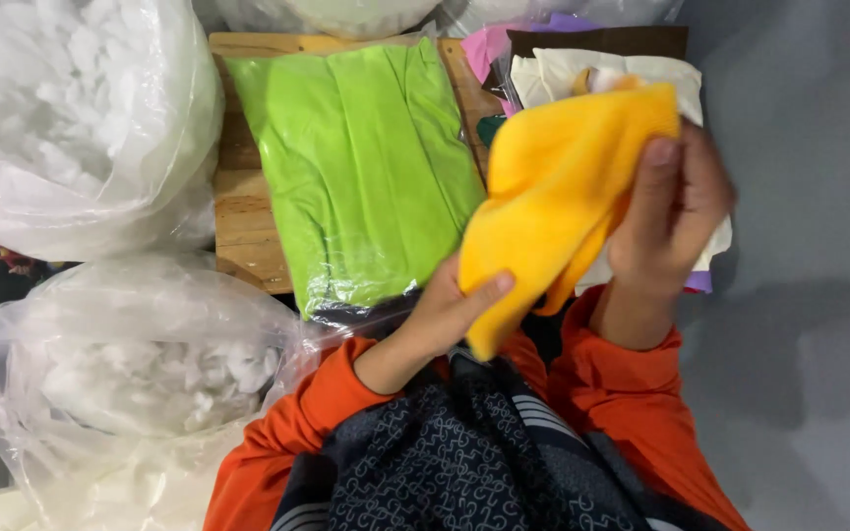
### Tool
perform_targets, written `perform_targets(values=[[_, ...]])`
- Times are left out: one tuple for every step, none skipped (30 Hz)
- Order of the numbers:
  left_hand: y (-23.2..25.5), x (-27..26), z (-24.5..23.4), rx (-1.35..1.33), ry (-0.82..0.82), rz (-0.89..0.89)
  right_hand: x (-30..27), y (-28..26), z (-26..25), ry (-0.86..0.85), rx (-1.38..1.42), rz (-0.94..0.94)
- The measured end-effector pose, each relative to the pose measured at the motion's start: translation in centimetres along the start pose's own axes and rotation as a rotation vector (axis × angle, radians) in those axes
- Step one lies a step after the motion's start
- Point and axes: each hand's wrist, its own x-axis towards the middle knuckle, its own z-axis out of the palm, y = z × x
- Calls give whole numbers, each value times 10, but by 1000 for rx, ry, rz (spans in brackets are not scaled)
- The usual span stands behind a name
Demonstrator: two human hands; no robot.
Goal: The person bags a finished pillow, cleans fabric with a lint roller, and then stuffs a new pillowcase with polyester fiberfill.
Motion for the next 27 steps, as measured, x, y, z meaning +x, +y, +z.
perform_targets(values=[[18,-3,1,2,0,6,-2,8,5,0,2,-6],[37,-7,1,-95,172,27,-4,17,11,-28,146,7],[56,-12,1,-193,343,50,-7,25,17,-56,290,19],[59,-16,-7,-188,354,59,-19,48,21,-62,303,15],[63,-21,-16,-175,236,178,-32,70,26,-170,586,146],[66,-27,-23,-163,120,298,-44,93,30,-287,865,280],[62,-28,-32,-161,133,307,-57,90,42,-301,875,278],[58,-29,-40,-156,85,330,-68,88,53,-373,974,424],[54,-29,-48,-151,36,352,-80,86,63,-444,1068,574],[56,-32,-48,-149,44,364,-81,83,71,-457,1072,569],[58,-33,-47,-164,37,387,-81,80,79,-403,1033,875],[59,-36,-45,-179,26,401,-84,77,84,-331,972,1183],[60,-38,-43,-178,29,403,-95,88,91,-335,973,1184],[62,-40,-42,-201,4,421,-105,99,98,-338,1067,1305],[64,-41,-40,-223,-21,439,-115,110,105,-339,1160,1427],[68,-42,-45,-219,-28,441,-110,108,104,-336,1164,1418],[71,-42,-50,-24,-23,471,-104,107,103,-318,1176,1356],[73,-46,-54,166,-6,498,-101,104,101,-308,1182,1304],[86,-49,-57,166,-1,500,-96,99,98,-313,1180,1305],[97,-53,-58,376,3,501,-93,94,94,-293,1190,1232],[109,-57,-60,587,7,498,-89,90,90,-273,1198,1158],[109,-49,-72,588,4,494,-86,88,88,-268,1201,1160],[110,-40,-83,637,48,540,-83,86,86,-241,1210,1081],[110,-31,-94,684,94,589,-79,85,84,-218,1217,1000],[110,-20,-104,685,93,589,-65,99,94,-217,1217,999],[107,-13,-113,750,170,657,-52,112,102,-176,1136,715],[105,-5,-122,816,248,724,-40,125,110,-132,1043,437]])
